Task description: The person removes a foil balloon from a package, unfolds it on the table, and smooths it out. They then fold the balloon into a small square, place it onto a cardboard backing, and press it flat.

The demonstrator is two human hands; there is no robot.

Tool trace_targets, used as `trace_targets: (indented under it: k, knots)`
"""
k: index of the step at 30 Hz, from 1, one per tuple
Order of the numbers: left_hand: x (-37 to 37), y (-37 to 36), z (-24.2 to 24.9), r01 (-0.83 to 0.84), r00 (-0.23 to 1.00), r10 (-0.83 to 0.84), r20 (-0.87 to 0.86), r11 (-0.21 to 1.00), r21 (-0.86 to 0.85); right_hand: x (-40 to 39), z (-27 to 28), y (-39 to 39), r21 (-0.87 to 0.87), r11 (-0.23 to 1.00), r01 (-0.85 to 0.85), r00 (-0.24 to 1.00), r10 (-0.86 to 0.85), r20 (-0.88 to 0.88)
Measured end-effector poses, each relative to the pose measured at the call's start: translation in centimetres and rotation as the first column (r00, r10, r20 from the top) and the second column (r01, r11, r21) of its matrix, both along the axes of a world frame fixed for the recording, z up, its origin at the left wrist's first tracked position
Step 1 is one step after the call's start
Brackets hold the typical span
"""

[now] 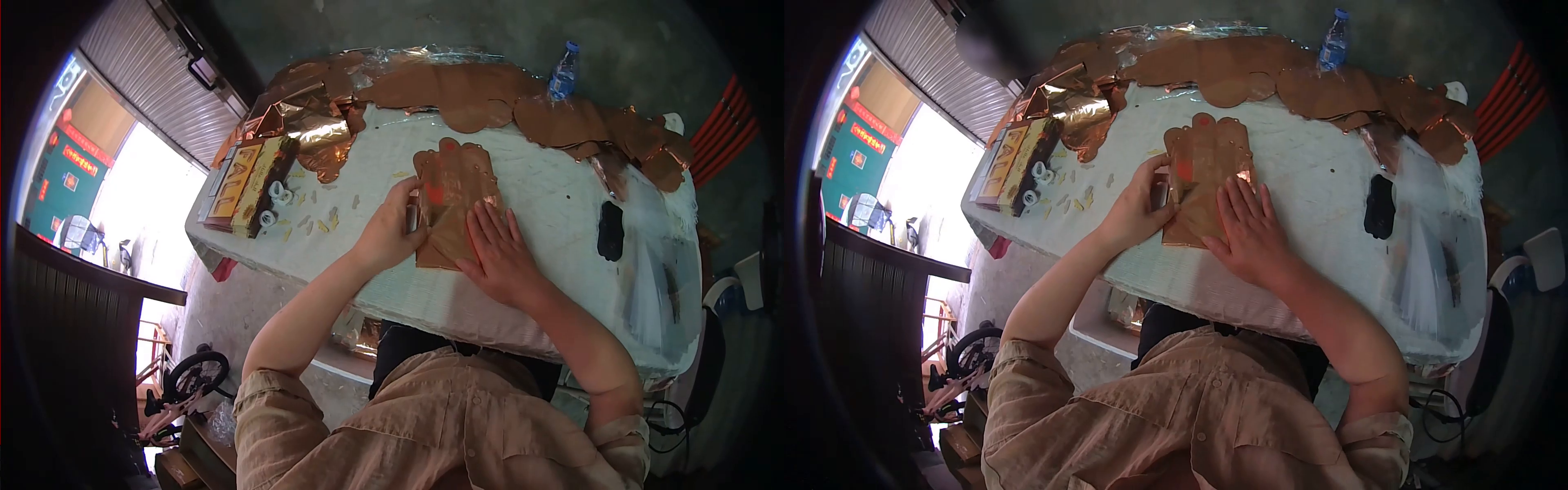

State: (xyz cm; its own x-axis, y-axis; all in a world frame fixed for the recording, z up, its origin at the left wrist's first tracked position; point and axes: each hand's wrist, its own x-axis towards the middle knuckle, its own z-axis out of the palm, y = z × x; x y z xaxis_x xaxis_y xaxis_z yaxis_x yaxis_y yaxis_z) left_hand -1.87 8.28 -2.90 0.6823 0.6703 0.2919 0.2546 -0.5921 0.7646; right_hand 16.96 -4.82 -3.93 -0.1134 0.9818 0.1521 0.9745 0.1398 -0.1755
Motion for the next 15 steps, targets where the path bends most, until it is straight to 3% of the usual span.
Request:
trace_targets:
  k: [5, 8, 10, 11, 13, 15]
  knots:
    - [0.6, 0.2, 0.1, -0.070, 0.997, 0.070, -0.010, 0.996, -0.047, 0.0, -0.1, 0.0, -0.005, 1.000, -0.001, 1.000, 0.001, 0.003]
    - [1.3, 0.7, -0.4, -0.098, 0.995, 0.098, -0.010, 0.995, 0.008, 0.0, 0.0, -0.1, -0.005, 1.000, 0.001, 1.000, -0.001, 0.009]
    - [2.1, 0.6, -0.7, -0.168, 0.986, 0.168, 0.016, 0.970, 0.174, -0.1, 0.0, -0.1, -0.009, 1.000, 0.001, 1.000, -0.001, 0.010]
    - [2.2, 0.5, -0.9, -0.156, 0.988, 0.156, 0.016, 0.972, 0.174, -0.1, 0.0, -0.1, -0.008, 1.000, 0.014, 1.000, -0.014, 0.010]
    - [2.1, 0.4, -0.9, -0.184, 0.980, 0.201, 0.008, 0.878, 0.442, -0.1, -0.3, -0.1, 0.021, 1.000, -0.004, 1.000, 0.004, -0.006]
    - [2.2, 0.6, -0.4, -0.131, 0.979, 0.190, -0.073, 0.865, 0.485, 0.0, -0.4, -0.1, 0.027, 1.000, 0.007, 1.000, -0.006, -0.024]
